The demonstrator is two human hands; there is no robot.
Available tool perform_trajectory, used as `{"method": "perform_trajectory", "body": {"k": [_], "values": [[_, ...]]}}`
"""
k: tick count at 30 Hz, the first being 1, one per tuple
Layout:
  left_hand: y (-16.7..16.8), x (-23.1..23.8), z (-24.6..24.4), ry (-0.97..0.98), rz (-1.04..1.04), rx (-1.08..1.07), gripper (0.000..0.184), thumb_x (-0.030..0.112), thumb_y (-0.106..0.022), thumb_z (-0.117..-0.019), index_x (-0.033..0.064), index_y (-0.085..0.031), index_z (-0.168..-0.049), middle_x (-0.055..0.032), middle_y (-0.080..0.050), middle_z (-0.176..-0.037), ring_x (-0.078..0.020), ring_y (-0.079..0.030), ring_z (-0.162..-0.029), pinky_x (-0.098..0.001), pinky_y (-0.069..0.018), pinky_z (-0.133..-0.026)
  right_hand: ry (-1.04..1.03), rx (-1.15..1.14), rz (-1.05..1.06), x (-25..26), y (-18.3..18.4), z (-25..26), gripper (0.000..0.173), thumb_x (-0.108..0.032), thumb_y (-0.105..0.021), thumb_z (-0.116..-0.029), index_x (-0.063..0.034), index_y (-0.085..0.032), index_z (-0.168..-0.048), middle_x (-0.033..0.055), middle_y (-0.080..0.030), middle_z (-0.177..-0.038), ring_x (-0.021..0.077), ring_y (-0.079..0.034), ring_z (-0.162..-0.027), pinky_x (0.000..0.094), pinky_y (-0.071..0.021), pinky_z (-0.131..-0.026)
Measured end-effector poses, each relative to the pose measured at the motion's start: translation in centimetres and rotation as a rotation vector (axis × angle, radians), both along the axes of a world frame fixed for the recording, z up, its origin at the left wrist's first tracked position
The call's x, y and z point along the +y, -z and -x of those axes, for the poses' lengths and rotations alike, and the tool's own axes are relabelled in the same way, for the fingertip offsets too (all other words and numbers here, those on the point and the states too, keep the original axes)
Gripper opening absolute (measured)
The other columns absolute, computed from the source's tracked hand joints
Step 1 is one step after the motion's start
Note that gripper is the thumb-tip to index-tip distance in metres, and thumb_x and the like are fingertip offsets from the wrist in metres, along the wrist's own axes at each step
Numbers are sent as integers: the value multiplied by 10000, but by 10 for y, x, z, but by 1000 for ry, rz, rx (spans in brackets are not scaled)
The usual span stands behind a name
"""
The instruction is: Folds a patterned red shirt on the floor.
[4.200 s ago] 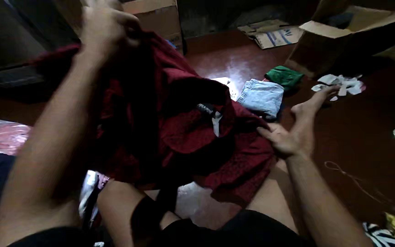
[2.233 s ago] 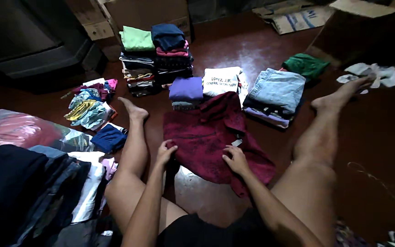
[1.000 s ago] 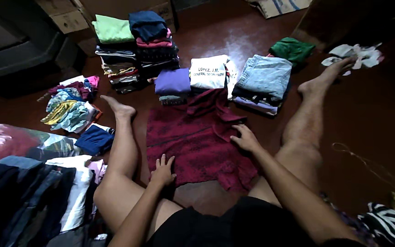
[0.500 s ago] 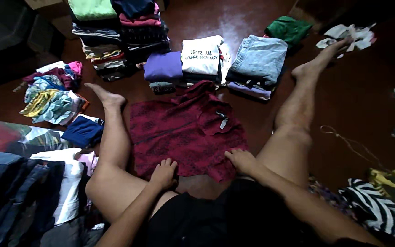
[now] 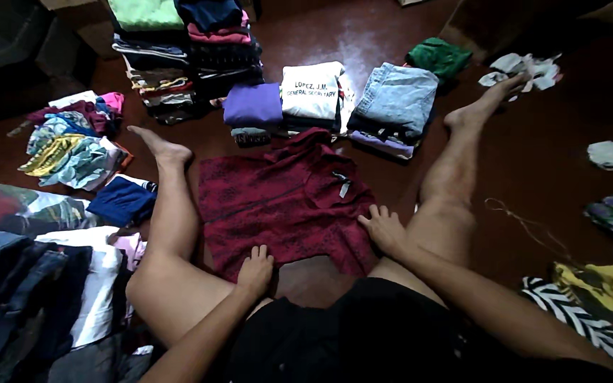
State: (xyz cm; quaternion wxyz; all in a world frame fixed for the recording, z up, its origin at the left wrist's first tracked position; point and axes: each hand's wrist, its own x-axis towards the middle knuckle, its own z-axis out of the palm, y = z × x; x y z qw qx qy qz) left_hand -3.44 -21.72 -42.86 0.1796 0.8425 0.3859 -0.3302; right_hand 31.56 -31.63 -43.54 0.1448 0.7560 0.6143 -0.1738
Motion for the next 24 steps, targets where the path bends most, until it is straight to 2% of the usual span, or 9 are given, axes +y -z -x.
{"method": "perform_trajectory", "body": {"k": [3,7,9,11,14,17,19,21,24], "values": [[-7,5,3,58,-28,95,474,111,-587,-958,-5,-535,-1415,-253,-397,-1563,-477,-392,-1434,-655,-432,-1060,-261,82,-100,-4,3,0,419,14,-538,-982,-184,-639,-1337,296,-390,-1564,547,-332,-1455,747,-356,-1067],[-6,20,13,-27,19,33,489,239,-646,-930,88,-590,-1392,-214,-488,-1493,-428,-461,-1376,-627,-438,-1043,-535,338,-138,1,16,-21,270,-62,-606,-926,-147,-760,-1131,79,-516,-1541,346,-354,-1504,632,-312,-1178],[-14,34,26,-56,156,-79,452,234,-606,-960,101,-598,-1392,-191,-543,-1444,-390,-533,-1330,-607,-471,-1045,-407,571,-105,0,12,-36,294,-44,-610,-905,-126,-762,-1143,54,-645,-1397,276,-549,-1358,557,-428,-1121],[-20,43,43,-56,308,-172,373,194,-581,-987,58,-613,-1333,-204,-630,-1302,-377,-609,-1227,-598,-485,-1029,-257,726,-40,-5,-1,-50,330,-24,-576,-922,-129,-762,-1173,51,-699,-1318,246,-630,-1263,518,-472,-1097],[-35,50,56,-33,457,-176,301,154,-552,-1004,14,-584,-1269,-236,-665,-1119,-406,-652,-1068,-630,-503,-927,-75,841,69,-1,-27,-55,277,-32,-541,-979,-62,-765,-1140,127,-741,-1152,265,-684,-1105,529,-505,-1003],[-49,65,52,-101,436,-260,302,106,-513,-1026,18,-541,-1314,-231,-643,-1185,-390,-644,-1104,-614,-505,-954,95,901,64,26,-48,-53,244,-90,-511,-1031,-7,-738,-1063,130,-707,-986,203,-652,-923,466,-518,-880],[-57,86,51,-202,371,-426,324,67,-455,-1047,19,-529,-1359,-213,-619,-1283,-343,-628,-1170,-559,-505,-1005,188,914,-2,54,-45,-54,243,-109,-516,-1055,-5,-734,-1077,115,-699,-964,162,-638,-883,419,-527,-859],[-53,112,52,-378,285,-582,351,106,-422,-1072,21,-514,-1400,-195,-591,-1362,-297,-601,-1235,-502,-487,-1055,329,883,-112,82,-37,-50,245,-123,-523,-1064,3,-723,-1131,167,-697,-1001,237,-643,-909,482,-520,-859],[-31,141,61,-557,184,-508,669,431,-656,-988,125,-409,-1530,-219,-614,-1342,-362,-615,-1228,-583,-483,-1049,486,744,-222,111,0,-43,343,-323,-563,-1060,-29,-724,-1138,229,-704,-1087,383,-668,-1036,629,-501,-921]]}}
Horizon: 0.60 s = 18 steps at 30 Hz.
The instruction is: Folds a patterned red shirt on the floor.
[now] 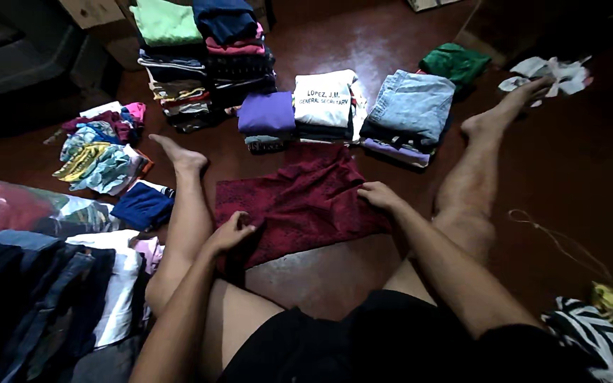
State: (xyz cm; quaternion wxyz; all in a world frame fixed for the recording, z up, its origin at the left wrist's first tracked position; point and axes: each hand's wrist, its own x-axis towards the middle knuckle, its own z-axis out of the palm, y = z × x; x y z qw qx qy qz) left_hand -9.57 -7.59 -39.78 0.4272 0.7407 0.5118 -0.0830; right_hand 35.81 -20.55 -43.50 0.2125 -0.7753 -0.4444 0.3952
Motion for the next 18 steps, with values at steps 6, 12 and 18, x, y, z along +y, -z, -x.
{"method": "perform_trajectory", "body": {"k": [6,12,18], "values": [[9,-9,-2,153,-96,545,626,237,-685,-916,85,-479,-1488,-225,-577,-1419,-428,-561,-1309,-676,-446,-1033,32,-16,22,-10,11,-3,267,-264,-675,-1010,-13,-716,-1093,231,-698,-1062,381,-665,-1021,625,-497,-930],[-7,6,11,-89,-41,365,387,154,-514,-1023,20,-568,-1381,-267,-611,-1339,-421,-586,-1269,-639,-451,-1046,94,-57,-77,-4,-1,-24,251,-262,-647,-1028,-30,-737,-1055,220,-705,-999,381,-665,-937,633,-500,-859],[20,2,11,-164,-134,279,963,468,-836,-832,190,-324,-1599,-280,-355,-1570,-481,-451,-1380,-651,-430,-1081,144,-434,-294,-20,-3,-10,311,-240,-657,-998,-66,-684,-1253,230,-671,-1217,452,-619,-1167,677,-481,-969]]}}
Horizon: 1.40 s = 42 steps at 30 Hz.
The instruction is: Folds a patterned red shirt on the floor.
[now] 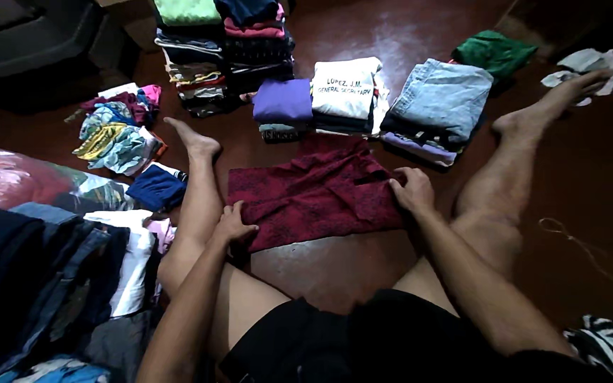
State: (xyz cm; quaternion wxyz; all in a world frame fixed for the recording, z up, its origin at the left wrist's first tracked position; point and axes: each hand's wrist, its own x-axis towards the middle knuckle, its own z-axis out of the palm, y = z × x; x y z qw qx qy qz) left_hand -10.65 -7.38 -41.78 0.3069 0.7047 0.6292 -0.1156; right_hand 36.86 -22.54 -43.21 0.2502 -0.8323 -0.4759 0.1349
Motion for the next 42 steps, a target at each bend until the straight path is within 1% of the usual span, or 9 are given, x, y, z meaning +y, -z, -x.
{"method": "perform_trajectory", "body": {"k": [6,10,15,20,22,25,30,38,42], "values": [[0,-23,-14,140,-327,163,344,258,-509,-1049,110,-653,-1324,-217,-574,-1395,-432,-654,-1119,-615,-554,-890,-536,-180,166,-16,18,70,666,-560,-789,-810,-219,-647,-1364,174,-595,-1372,423,-550,-1256,627,-483,-962],[-108,-57,-66,-13,-94,213,406,173,-366,-1112,-4,-531,-1437,-258,-557,-1435,-437,-578,-1280,-616,-440,-1049,-558,-226,37,-7,29,77,196,-235,-695,-941,-102,-761,-1069,173,-709,-1098,420,-630,-1099,615,-488,-889],[10,-20,-16,250,-605,55,416,149,-632,-953,92,-629,-1364,-266,-540,-1420,-477,-560,-1243,-617,-500,-962,-607,-278,-203,-16,18,66,131,-178,-644,-950,-91,-740,-968,112,-717,-1011,344,-657,-1046,537,-528,-853],[2,-30,-37,440,-205,118,388,269,-534,-1035,119,-616,-1384,-217,-530,-1447,-424,-511,-1327,-581,-448,-1062,-787,-128,256,-28,3,55,225,-333,-703,-937,-151,-772,-1051,95,-715,-1143,341,-602,-1182,574,-461,-981],[-43,-26,-57,407,-87,167,411,254,-467,-1092,74,-552,-1451,-214,-465,-1536,-409,-450,-1409,-561,-377,-1133,-699,-55,166,-20,-13,47,259,-353,-707,-941,-118,-777,-1020,112,-732,-1092,341,-635,-1149,582,-482,-985],[-2,9,-34,389,-469,-14,321,230,-582,-1022,20,-685,-1242,-241,-608,-1332,-448,-573,-1242,-625,-479,-1006,-501,-65,66,14,-23,34,231,-269,-700,-968,-87,-758,-1098,172,-709,-1142,389,-638,-1152,609,-510,-978],[12,53,-51,266,-313,-22,388,299,-568,-1045,89,-626,-1366,-205,-513,-1480,-450,-474,-1363,-659,-420,-1062,-367,-42,255,76,-7,13,390,-306,-736,-938,-178,-697,-1305,142,-470,-1559,433,-409,-1430,713,-375,-1041],[16,29,-60,240,-388,3,398,291,-521,-1055,12,-630,-1317,-266,-592,-1348,-470,-549,-1276,-674,-431,-1024,-32,-85,507,57,-27,-1,605,-543,-523,-1031,28,-712,-966,307,-685,-1082,499,-635,-1115,736,-433,-908],[19,59,-69,238,-340,-40,527,249,-670,-974,119,-538,-1467,-216,-466,-1527,-474,-424,-1404,-713,-376,-1055,18,58,324,77,-9,2,603,-402,-703,-949,-30,-560,-1402,298,-527,-1426,510,-496,-1327,754,-392,-1013]]}}
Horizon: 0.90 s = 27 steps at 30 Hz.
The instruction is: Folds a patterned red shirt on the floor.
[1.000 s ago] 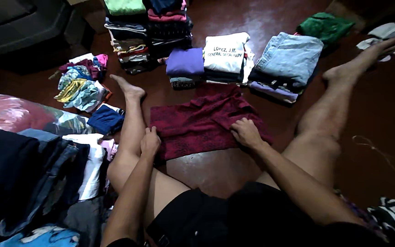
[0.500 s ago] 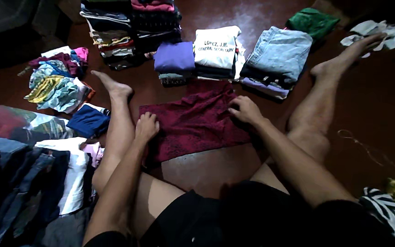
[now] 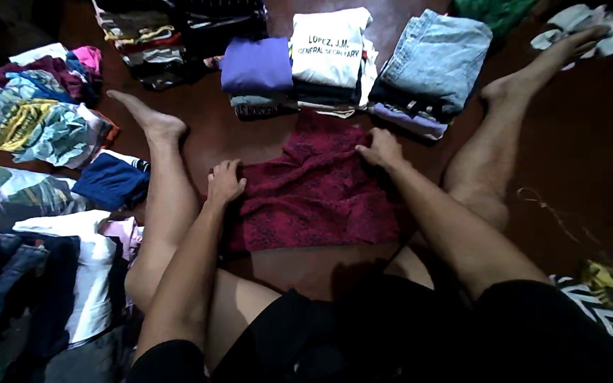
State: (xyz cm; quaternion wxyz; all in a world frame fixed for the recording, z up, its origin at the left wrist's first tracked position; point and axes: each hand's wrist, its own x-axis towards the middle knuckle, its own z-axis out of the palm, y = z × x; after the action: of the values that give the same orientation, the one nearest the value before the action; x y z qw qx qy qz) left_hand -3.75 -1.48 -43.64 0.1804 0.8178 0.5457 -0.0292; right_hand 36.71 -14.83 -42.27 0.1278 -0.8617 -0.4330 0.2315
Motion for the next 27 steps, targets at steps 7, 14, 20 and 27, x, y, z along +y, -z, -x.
{"method": "perform_trajectory", "body": {"k": [7,14,20,27], "values": [[-19,41,-23,29,172,81,363,224,-633,-982,96,-640,-1322,-194,-654,-1306,-406,-552,-1295,-677,-324,-1113,224,281,-12,40,8,6,412,-292,-770,-911,-36,-708,-1228,270,-665,-1238,466,-598,-1204,711,-437,-972],[-65,57,-3,380,83,-37,205,179,-679,-975,34,-695,-1120,-184,-696,-1112,-388,-638,-1120,-674,-419,-1014,5,604,-356,10,-10,-26,228,-17,-740,-857,-48,-689,-1077,128,-697,-1005,223,-671,-904,474,-564,-812],[-80,-7,50,680,-146,-54,357,0,-858,-696,78,-729,-1020,-145,-701,-1015,-383,-658,-1034,-666,-443,-999,-434,596,-362,-84,-42,-40,206,97,-718,-766,-21,-723,-935,63,-729,-1038,125,-676,-936,341,-570,-850],[-23,-70,73,665,165,316,304,163,-581,-1015,104,-650,-1305,-163,-646,-1335,-379,-560,-1306,-632,-334,-1137,-376,340,116,-124,-20,-3,380,-466,-703,-962,-93,-756,-1008,92,-737,-1013,260,-692,-975,554,-535,-911]]}}
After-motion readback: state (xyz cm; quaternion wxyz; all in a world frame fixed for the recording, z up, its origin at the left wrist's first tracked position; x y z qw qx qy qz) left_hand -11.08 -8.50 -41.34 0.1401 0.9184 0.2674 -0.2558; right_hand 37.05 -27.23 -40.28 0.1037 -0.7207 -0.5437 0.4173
